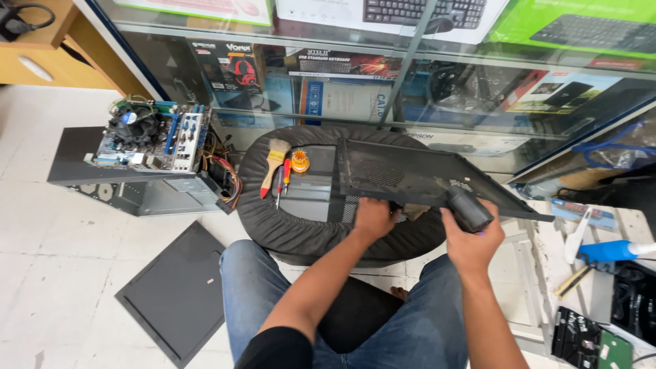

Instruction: The person cleans a motherboard, a metal I/O shield, a hard drive, and a computer case side panel using a handheld air blower and a cloth. The person blows dust from each component and wipes the case panel.

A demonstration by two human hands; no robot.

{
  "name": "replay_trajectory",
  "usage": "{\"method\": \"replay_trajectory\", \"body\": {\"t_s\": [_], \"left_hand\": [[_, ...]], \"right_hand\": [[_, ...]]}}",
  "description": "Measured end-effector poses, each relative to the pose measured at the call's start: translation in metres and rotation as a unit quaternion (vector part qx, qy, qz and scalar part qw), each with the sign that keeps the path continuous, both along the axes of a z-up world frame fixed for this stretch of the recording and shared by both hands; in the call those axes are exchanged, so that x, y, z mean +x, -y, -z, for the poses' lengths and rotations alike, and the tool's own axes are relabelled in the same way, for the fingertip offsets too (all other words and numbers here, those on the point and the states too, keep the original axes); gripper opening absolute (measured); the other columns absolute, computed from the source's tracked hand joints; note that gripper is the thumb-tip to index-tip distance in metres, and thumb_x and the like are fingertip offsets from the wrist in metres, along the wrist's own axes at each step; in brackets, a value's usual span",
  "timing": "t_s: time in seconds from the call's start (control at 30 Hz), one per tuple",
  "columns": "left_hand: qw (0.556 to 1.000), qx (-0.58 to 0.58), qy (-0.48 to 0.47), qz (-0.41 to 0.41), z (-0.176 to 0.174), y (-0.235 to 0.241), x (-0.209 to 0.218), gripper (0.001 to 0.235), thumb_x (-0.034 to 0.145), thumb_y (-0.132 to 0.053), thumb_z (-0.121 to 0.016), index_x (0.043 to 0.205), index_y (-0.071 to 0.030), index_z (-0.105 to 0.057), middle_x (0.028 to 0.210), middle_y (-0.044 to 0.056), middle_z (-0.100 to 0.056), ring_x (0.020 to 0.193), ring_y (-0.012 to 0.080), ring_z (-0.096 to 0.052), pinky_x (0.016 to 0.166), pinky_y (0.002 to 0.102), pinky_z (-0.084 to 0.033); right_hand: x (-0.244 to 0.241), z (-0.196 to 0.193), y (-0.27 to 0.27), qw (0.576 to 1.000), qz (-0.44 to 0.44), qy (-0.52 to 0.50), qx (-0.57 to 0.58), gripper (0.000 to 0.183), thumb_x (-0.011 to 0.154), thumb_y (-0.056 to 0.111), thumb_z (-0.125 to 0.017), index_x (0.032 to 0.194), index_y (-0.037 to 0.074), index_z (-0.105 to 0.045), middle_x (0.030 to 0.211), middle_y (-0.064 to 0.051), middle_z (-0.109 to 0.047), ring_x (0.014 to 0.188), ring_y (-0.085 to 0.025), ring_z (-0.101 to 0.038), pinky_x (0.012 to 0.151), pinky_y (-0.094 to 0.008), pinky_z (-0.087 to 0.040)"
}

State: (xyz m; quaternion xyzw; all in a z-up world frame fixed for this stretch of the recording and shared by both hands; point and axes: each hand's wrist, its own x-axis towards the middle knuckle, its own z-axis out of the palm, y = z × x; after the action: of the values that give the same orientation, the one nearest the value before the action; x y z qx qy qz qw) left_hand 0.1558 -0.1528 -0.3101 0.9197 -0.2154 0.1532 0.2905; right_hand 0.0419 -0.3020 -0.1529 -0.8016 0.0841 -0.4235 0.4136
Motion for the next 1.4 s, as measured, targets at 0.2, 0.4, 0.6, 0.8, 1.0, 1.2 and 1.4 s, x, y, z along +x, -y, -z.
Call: {"method": "replay_trajectory", "body": {"t_s": [0.2,0.4,0.6,0.8,1.0,1.2,1.4], "left_hand": [[0.996,-0.053,-0.077,0.015,0.015,0.075,0.032,0.027,0.095,-0.033,-0.062,0.083,-0.010,-0.068,0.074,0.009,-0.065,0.073,0.0313,-0.065,0.078,0.046,-0.050],[0.960,-0.088,-0.266,-0.030,0.093,0.055,0.022,0.017,0.101,-0.019,-0.060,0.110,-0.010,-0.070,0.094,0.008,-0.073,0.080,0.0251,-0.072,0.072,0.036,-0.059],[0.871,-0.412,-0.244,-0.107,0.048,-0.076,-0.065,0.026,0.080,0.001,-0.060,0.102,-0.010,-0.071,0.089,0.001,-0.071,0.082,0.0144,-0.063,0.074,0.029,-0.054],[0.703,-0.627,-0.105,-0.319,0.032,-0.197,-0.044,0.015,0.082,-0.005,-0.052,0.073,-0.013,-0.060,0.079,0.000,-0.057,0.080,0.0150,-0.052,0.077,0.030,-0.043],[0.785,-0.462,-0.278,-0.306,-0.013,-0.238,-0.009,0.024,0.092,-0.028,-0.062,0.109,-0.013,-0.068,0.106,0.010,-0.069,0.105,0.0258,-0.061,0.092,0.042,-0.049],[0.857,-0.356,-0.176,-0.329,-0.018,-0.223,-0.030,0.048,0.090,-0.007,-0.066,0.135,-0.005,-0.052,0.130,0.022,-0.050,0.125,0.0429,-0.054,0.107,0.056,-0.046],[0.914,-0.231,-0.038,-0.331,-0.052,-0.205,-0.081,0.037,0.091,0.000,-0.062,0.127,-0.006,-0.055,0.128,0.015,-0.044,0.122,0.0395,-0.047,0.102,0.054,-0.045]], "right_hand": [[-0.013,0.007,-0.003,0.997,0.032,-0.066,0.018,0.047,0.067,0.004,-0.096,0.105,0.001,-0.069,0.086,-0.024,-0.068,0.089,-0.042,-0.071,0.079,-0.045,-0.052],[-0.051,0.014,-0.017,0.967,0.012,-0.228,0.114,0.039,0.072,0.016,-0.091,0.103,0.009,-0.068,0.085,-0.002,-0.065,0.079,-0.012,-0.055,0.073,-0.028,-0.049],[-0.067,0.046,-0.031,0.940,0.028,-0.305,0.149,0.036,0.071,0.016,-0.091,0.101,0.010,-0.071,0.083,-0.003,-0.066,0.079,-0.015,-0.056,0.075,-0.031,-0.048],[-0.071,0.058,-0.049,0.892,0.025,-0.399,0.213,0.031,0.074,0.015,-0.088,0.101,0.009,-0.074,0.088,-0.006,-0.073,0.084,-0.020,-0.065,0.080,-0.034,-0.051],[-0.065,0.095,-0.059,0.873,0.033,-0.433,0.223,0.030,0.074,0.006,-0.086,0.099,0.003,-0.071,0.086,-0.019,-0.071,0.083,-0.033,-0.068,0.063,-0.050,-0.058],[-0.062,0.109,-0.048,0.890,0.000,-0.442,0.110,0.034,0.074,0.012,-0.087,0.101,0.000,-0.070,0.088,-0.020,-0.078,0.088,-0.036,-0.075,0.080,-0.047,-0.058],[-0.066,0.081,-0.073,0.890,-0.057,-0.442,0.099,0.039,0.086,0.023,-0.080,0.113,0.000,-0.064,0.096,-0.023,-0.073,0.095,-0.037,-0.070,0.086,-0.051,-0.055]]}}
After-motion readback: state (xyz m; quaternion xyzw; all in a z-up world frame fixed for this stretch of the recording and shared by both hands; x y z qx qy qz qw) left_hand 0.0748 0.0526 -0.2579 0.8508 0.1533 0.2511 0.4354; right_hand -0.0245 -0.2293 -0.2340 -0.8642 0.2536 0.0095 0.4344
